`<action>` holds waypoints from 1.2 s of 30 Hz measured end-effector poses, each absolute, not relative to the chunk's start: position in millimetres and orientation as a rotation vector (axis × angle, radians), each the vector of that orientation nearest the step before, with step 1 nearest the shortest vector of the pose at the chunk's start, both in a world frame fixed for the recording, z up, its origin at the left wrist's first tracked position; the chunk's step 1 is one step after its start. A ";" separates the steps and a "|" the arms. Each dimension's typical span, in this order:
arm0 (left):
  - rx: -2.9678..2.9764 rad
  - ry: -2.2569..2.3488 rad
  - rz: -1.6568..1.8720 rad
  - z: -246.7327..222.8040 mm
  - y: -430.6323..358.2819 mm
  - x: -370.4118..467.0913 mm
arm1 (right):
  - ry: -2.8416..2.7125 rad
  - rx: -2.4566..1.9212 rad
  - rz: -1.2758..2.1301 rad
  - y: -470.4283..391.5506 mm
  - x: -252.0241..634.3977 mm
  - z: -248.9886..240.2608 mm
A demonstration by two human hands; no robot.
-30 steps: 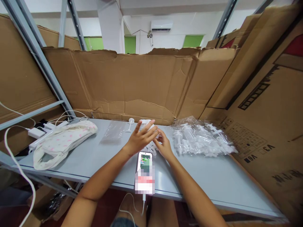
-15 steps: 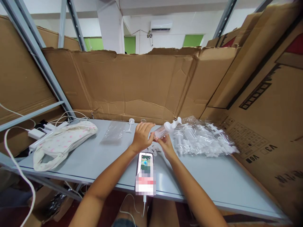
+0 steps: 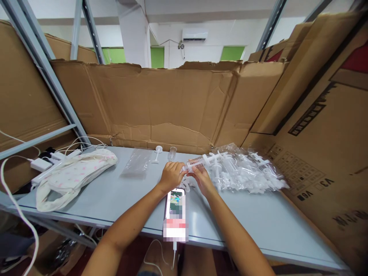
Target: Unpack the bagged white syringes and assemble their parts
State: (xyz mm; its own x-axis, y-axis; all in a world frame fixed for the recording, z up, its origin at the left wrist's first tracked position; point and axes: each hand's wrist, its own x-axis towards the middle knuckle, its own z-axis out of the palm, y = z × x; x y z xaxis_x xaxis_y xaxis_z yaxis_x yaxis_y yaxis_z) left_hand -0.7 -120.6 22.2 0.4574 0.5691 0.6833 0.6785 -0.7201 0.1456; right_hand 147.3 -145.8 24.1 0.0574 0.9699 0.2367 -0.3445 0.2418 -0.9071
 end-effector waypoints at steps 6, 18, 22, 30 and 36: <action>-2.669 -1.160 -1.099 22.7 -124.3 -3.5 | -1.073 -0.773 1.100 -142.1 148.7 21.0; -3.222 -1.517 -2.163 17.6 -121.6 -1.9 | -1.225 -0.749 1.037 -149.3 149.6 29.3; -3.125 -1.427 -2.168 21.5 -124.9 -2.0 | -1.187 -0.749 1.015 -144.9 155.6 27.9; -3.121 -1.518 -2.058 24.2 -125.7 -5.0 | -1.209 -0.784 1.024 -145.5 159.2 29.9; -3.095 -1.531 -2.023 18.5 -124.7 -2.6 | -1.192 -0.803 1.022 -145.7 158.4 31.0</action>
